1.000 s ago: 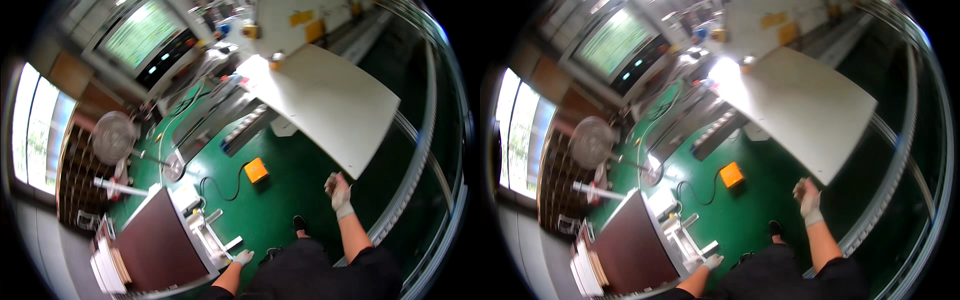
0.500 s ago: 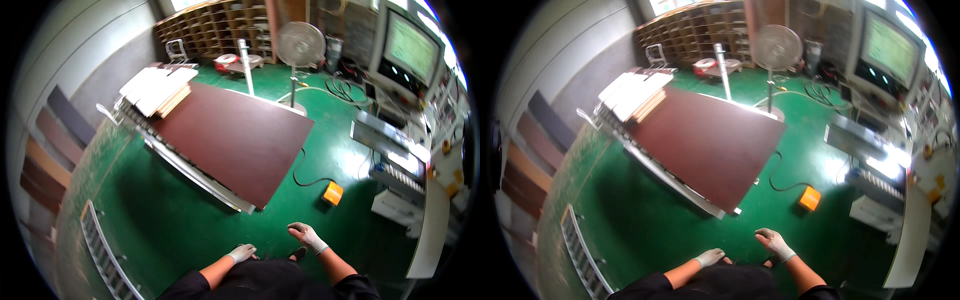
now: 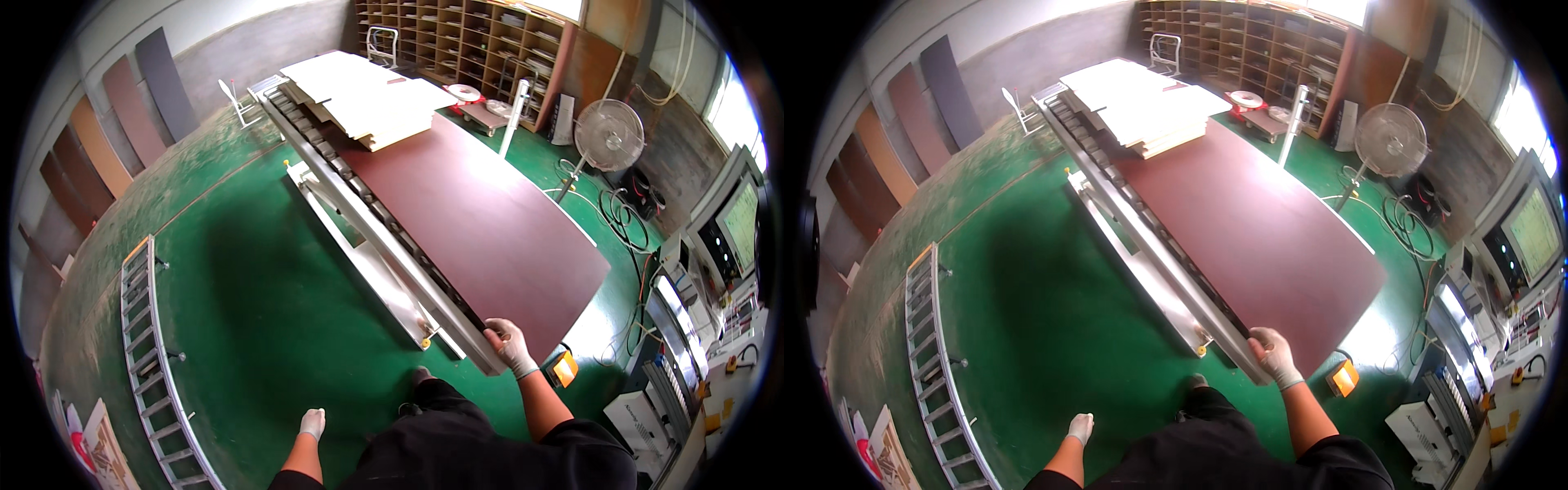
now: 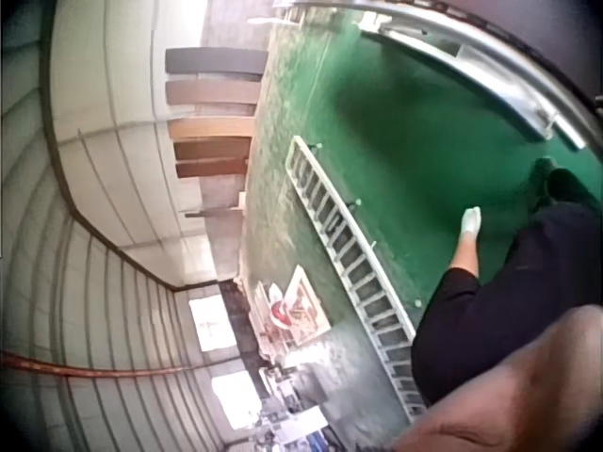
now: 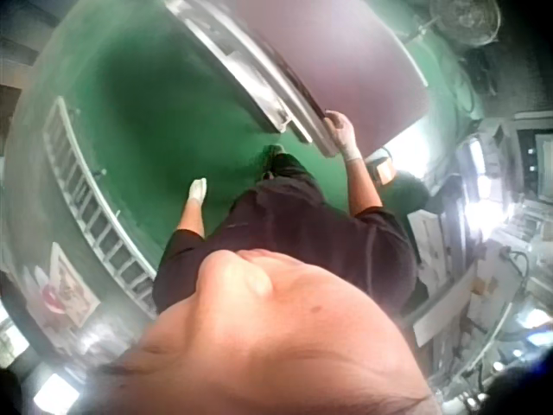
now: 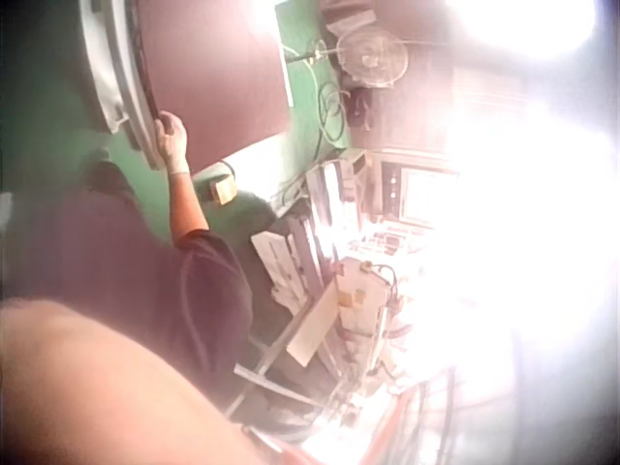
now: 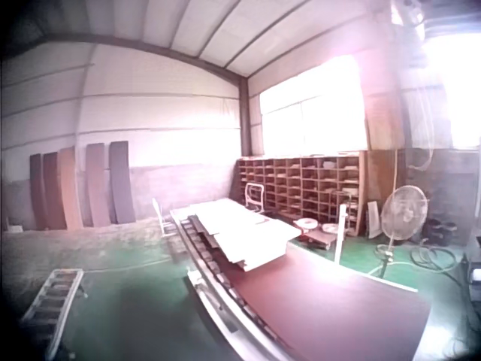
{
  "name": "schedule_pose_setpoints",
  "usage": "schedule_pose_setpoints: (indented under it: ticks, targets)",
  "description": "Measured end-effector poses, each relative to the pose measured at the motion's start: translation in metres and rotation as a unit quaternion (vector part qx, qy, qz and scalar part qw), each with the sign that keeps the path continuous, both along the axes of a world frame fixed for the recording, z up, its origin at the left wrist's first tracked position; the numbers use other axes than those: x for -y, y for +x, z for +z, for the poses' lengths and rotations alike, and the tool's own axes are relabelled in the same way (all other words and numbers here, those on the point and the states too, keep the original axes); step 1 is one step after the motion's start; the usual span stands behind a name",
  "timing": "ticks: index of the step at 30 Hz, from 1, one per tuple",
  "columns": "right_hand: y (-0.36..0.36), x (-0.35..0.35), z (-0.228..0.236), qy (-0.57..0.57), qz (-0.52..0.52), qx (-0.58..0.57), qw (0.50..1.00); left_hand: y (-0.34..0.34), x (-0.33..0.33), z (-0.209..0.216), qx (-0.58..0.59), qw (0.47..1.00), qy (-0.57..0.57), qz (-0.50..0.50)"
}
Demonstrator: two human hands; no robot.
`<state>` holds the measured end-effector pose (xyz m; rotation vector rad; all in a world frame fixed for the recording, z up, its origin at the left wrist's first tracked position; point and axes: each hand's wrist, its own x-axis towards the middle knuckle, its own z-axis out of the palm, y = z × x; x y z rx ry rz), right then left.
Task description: The person picks up white boards, feeds them into an industrial edge-banding machine, and stacks the boards on a nearby table.
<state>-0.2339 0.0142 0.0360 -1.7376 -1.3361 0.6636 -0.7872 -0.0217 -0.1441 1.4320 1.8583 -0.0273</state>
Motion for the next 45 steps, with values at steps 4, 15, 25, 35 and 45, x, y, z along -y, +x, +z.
schedule_pose_setpoints:
  ticks: [4, 15, 25, 35, 45]
  targets:
    - [0.031, -0.063, -0.042, 0.026, -0.084, 0.033, 0.996, -0.009, 0.005, -0.060, -0.017, 0.999, -0.023, -0.024]
    - [-0.042, -0.313, -0.044, 0.032, -0.224, 0.237, 0.945, -0.041, -0.136, -0.105, 0.337, 0.919, -0.145, 0.145]
    - [-0.100, -0.512, -0.041, 0.041, -0.118, 0.245, 0.961, 0.017, -0.519, 0.080, 0.513, 0.739, -0.002, 0.437]
    - [-0.056, -0.612, -0.042, 0.027, -0.258, 0.221, 0.940, 0.151, -0.810, 0.149, 0.630, 0.724, 0.038, 0.279]
    - [0.057, -0.711, -0.070, 0.079, -0.361, -0.341, 0.864, 0.232, -1.009, 0.112, 0.518, 0.835, -0.054, 0.179]
